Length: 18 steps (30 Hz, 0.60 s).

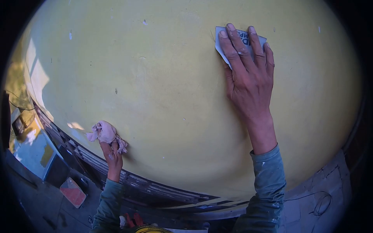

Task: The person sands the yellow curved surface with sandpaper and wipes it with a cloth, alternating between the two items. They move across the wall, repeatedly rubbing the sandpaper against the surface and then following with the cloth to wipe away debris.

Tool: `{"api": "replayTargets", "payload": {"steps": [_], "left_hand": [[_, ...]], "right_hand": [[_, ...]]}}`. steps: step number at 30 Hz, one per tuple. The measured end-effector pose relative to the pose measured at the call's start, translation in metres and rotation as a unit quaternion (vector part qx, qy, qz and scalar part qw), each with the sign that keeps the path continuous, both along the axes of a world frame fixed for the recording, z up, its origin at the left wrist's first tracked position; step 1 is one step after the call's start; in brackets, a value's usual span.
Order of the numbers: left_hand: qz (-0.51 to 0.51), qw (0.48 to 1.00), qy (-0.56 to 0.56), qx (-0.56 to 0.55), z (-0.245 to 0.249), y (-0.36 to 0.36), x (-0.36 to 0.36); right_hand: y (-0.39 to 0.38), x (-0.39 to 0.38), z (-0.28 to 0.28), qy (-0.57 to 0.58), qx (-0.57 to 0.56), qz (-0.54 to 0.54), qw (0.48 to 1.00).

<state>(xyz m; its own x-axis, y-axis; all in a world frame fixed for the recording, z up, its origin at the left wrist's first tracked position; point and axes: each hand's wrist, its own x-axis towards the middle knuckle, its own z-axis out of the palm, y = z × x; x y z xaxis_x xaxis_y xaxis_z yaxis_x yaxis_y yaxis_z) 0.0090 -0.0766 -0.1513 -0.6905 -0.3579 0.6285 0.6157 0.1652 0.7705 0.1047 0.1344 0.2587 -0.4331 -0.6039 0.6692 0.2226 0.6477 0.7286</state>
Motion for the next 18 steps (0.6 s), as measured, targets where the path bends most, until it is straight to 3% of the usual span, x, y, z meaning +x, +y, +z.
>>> {"api": "replayTargets", "payload": {"steps": [4,6,13,16,18], "left_hand": [[-0.009,1.000,-0.023,0.008,0.004,-0.002,0.005],[0.004,1.000,-0.003,-0.004,0.003,-0.004,0.004],[-0.008,0.999,-0.021,0.030,0.006,0.002,0.005],[-0.018,0.996,-0.045,0.080,0.002,0.009,0.006],[-0.009,0.998,-0.036,0.059,0.008,0.007,0.012]], "right_hand": [[0.016,0.017,-0.016,-0.019,0.004,0.011,1.000],[0.031,0.033,-0.036,-0.059,-0.008,-0.049,0.997],[0.000,-0.005,0.012,-0.015,0.022,-0.010,1.000],[-0.016,-0.023,0.007,0.030,-0.003,0.069,0.997],[-0.020,-0.018,-0.027,-0.061,-0.019,0.065,0.996]]}}
